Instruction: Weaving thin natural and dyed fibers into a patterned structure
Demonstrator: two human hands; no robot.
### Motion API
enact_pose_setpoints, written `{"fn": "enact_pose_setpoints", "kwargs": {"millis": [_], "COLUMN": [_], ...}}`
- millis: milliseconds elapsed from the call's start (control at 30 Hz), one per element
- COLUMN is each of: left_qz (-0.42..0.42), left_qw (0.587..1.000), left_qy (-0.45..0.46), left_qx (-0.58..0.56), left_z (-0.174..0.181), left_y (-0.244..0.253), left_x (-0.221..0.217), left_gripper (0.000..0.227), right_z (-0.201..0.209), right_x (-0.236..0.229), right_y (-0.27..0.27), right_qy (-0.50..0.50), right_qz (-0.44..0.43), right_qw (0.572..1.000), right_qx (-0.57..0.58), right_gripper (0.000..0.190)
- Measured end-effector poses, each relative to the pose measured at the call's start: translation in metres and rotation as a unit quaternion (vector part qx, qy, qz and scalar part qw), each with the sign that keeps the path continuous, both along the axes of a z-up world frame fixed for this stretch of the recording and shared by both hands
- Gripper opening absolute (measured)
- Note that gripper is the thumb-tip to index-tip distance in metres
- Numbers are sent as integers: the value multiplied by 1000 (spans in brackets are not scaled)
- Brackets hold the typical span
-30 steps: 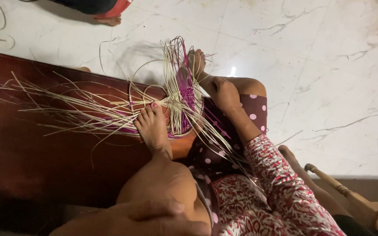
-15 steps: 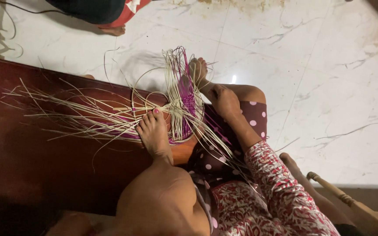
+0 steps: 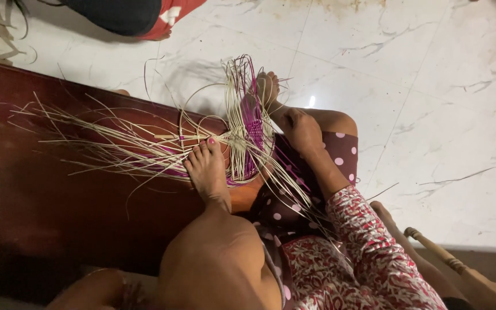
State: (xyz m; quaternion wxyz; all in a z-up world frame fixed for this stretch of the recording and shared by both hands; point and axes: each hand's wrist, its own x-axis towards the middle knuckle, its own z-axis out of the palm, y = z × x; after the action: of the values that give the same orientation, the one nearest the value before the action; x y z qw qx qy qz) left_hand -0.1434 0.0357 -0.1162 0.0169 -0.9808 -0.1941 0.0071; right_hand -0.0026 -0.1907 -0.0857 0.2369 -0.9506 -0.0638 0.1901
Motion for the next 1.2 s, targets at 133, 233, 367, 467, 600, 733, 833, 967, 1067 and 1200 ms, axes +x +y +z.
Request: {"fn": "enact_pose_setpoints", "kwargs": {"millis": [133,233,367,467,600,733,833,967,1067,1200], "left_qz": [20,33,13,23,46,73,-65,-276,-253,-263], "left_qw": [999,998,997,989,971,928,897,864,843,831], "left_qy": [21,49,73,134,218,343,365,176,106,75], "left_qx": [-18,-25,-25,-50,-81,-128,-239,-384,-462,-484], "left_z": [9,9,7,56,122,183,230,178,155,128], "left_y": [-3,-1,1,-6,-15,-23,19,64,60,40], "left_x": [4,-2,-3,13,38,71,111,158,167,168], "left_gripper": [37,40,36,37,41,49,39,20,15,16], "right_z": [3,6,2,1,-2,-5,-1,-9,-3,7], "right_x": [2,0,3,2,2,3,1,3,4,6], "right_y": [1,3,-1,1,-1,-2,-5,-6,-3,1], "right_qy": [6,19,10,-6,0,10,25,8,7,23], "right_qz": [-4,-9,-4,3,0,-12,-12,7,2,-1], "right_qw": [1000,1000,1000,1000,1000,1000,999,1000,1000,1000], "right_qx": [0,2,10,7,11,27,24,16,12,13], "right_gripper": [22,23,22,21,22,22,20,19,19,21]}}
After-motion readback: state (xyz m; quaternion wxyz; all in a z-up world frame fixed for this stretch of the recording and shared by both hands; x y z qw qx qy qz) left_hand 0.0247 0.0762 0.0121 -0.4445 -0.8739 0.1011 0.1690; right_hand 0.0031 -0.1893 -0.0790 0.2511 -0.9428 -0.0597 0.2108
